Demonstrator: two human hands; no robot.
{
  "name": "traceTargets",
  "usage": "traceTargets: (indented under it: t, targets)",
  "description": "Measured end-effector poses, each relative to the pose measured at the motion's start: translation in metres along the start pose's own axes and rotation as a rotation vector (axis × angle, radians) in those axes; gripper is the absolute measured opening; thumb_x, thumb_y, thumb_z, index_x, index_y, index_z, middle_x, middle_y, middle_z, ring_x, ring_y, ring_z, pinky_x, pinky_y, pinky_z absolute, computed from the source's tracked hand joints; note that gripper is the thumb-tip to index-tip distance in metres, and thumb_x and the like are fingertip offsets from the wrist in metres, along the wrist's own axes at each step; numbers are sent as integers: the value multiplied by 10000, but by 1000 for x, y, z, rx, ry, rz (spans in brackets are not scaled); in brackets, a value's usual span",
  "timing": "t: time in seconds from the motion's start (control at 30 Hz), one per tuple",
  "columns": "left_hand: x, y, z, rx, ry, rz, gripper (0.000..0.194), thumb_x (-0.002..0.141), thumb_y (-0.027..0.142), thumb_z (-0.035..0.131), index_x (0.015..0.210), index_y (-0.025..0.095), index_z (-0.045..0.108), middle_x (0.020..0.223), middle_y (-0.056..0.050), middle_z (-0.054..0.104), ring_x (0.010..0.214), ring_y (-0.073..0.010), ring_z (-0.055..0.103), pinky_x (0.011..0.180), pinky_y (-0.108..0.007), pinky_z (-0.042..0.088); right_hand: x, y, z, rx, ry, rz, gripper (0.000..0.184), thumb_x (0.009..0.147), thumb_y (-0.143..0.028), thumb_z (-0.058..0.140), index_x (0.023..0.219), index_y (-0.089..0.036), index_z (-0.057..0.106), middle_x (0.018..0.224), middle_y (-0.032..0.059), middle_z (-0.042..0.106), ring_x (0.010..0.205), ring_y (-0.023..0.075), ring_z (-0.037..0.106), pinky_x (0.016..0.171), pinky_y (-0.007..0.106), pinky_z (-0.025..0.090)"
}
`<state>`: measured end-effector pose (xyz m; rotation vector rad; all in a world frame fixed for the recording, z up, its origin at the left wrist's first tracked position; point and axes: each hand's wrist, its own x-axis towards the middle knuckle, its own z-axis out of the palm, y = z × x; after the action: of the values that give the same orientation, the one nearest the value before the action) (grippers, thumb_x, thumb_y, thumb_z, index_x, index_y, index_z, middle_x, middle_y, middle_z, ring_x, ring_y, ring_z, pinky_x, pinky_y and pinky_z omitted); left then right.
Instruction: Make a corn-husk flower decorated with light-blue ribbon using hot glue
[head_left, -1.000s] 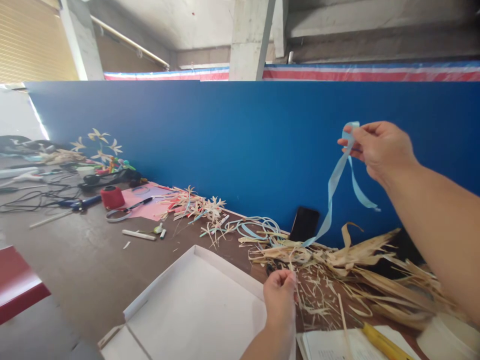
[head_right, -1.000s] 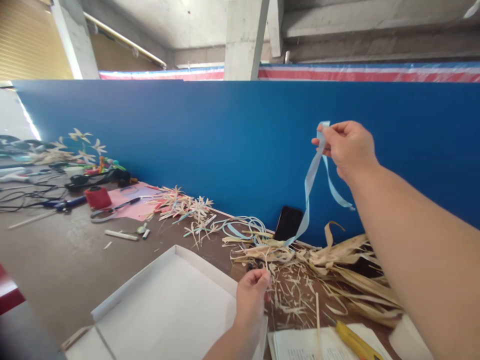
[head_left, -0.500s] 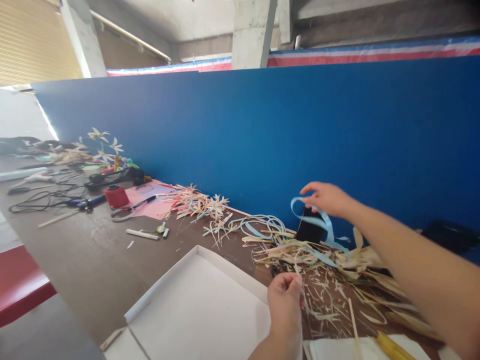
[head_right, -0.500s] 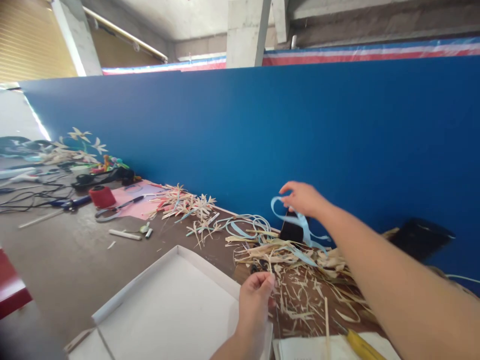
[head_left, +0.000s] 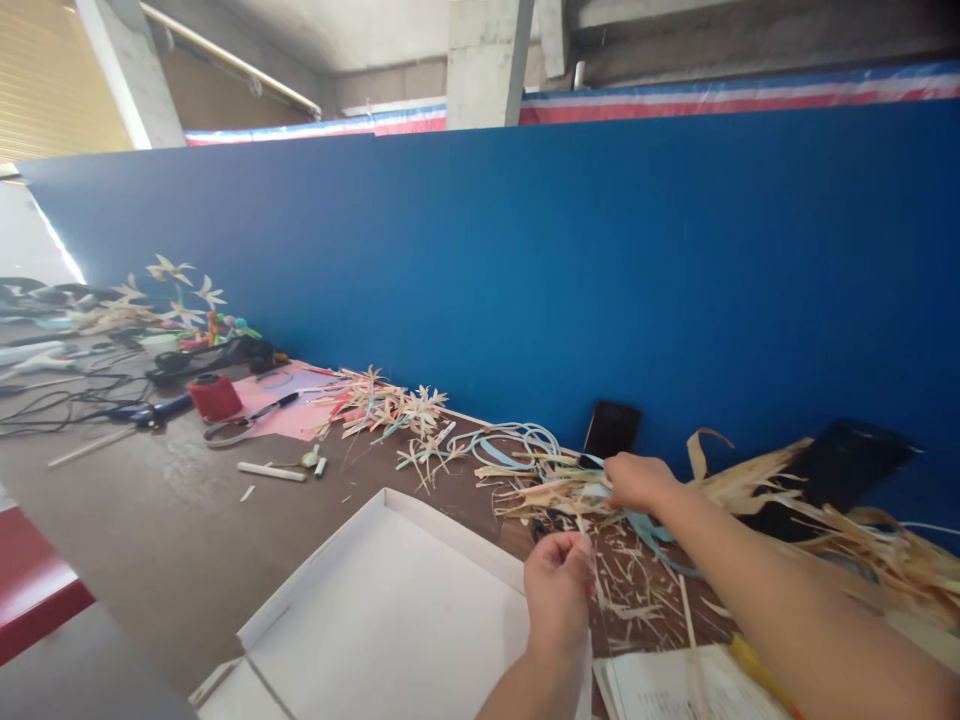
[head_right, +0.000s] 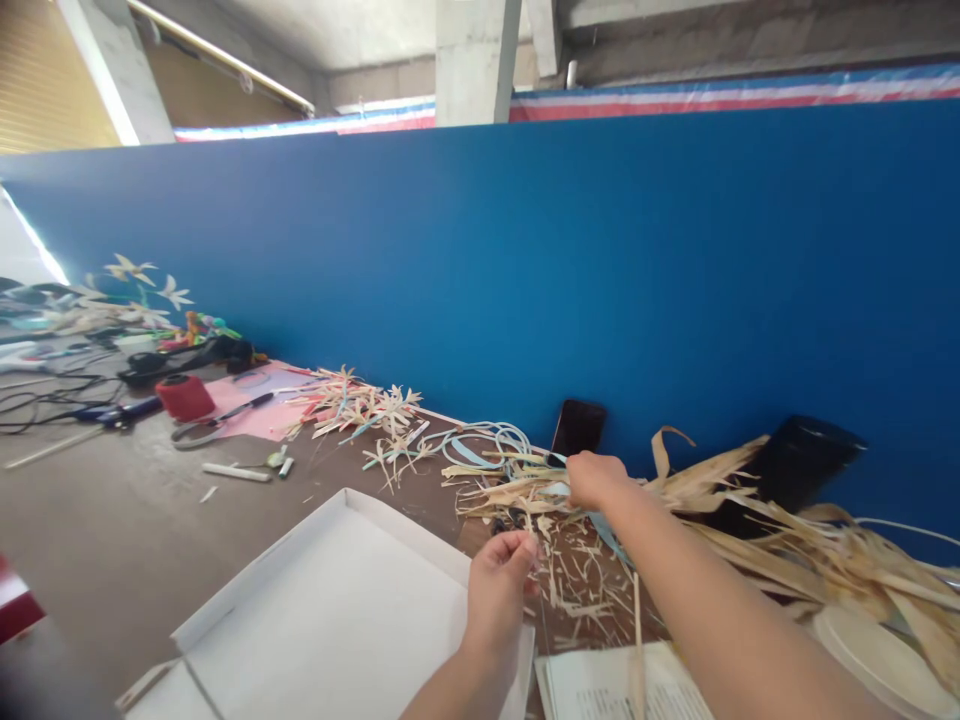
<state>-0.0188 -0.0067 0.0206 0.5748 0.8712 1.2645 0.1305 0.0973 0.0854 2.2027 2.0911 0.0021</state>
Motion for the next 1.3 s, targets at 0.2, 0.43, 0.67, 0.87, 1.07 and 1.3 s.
traceTargets:
  t: [0.2, 0.43, 0.67, 0.87, 1.07, 1.3]
  targets:
    - [1, -2, -1, 6, 3, -4, 299, 577, 383, 704, 663, 115, 604, 557, 10, 524, 443, -60, 398, 435, -195, 319, 8, 17, -18, 132, 143, 93, 86, 674, -264, 580, 653, -244, 660, 757, 62, 677, 733, 246, 629, 588, 311, 415]
    - [2, -5, -2, -8, 0, -8, 261, 599, 350, 694, 671, 116, 604, 573, 4, 535, 461, -62, 401, 437, -187, 324, 24, 29, -107, 415, 506, 230, 176, 731, -304, 536, 813, -210, 661, 711, 63, 670, 649, 217, 634, 601, 316, 464]
    - [2, -4, -1, -14, 3, -18, 275, 587, 359, 701, 670, 114, 608, 596, -2, 548, 471, -63, 405, 440, -188, 335, 32, 15, -130, 1058, 763, 158, 152, 724, -237, 626, 869, -194, 612, 746, 71, 672, 585, 181, 639, 558, 306, 540]
    - [1, -3, -1, 14, 22, -8, 230, 614, 318, 666, 670, 104, 600, 585, 2, 537, 459, -61, 402, 438, -190, 339, 43, -6, -110, 1127, 646, 131, 186, 739, -156, 573, 923, -162, 597, 781, 84, 678, 663, 178, 661, 580, 286, 560]
    - [4, -7, -2, 9, 3, 0, 222, 627, 312, 658, 686, 106, 600, 589, -7, 551, 464, -67, 411, 427, -188, 337, 51, -21, -89, 978, 383, 57, 430, 681, -211, 649, 1094, -104, 598, 1014, 149, 667, 819, 226, 666, 657, 292, 545]
    - [8, -9, -2, -7, 2, -8, 206, 624, 305, 661, 673, 114, 598, 589, -6, 551, 459, -65, 400, 421, -188, 344, 65, -20, -58, 636, 246, 20, 562, 642, -192, 639, 1196, -122, 575, 1077, 135, 658, 993, 273, 610, 814, 320, 480]
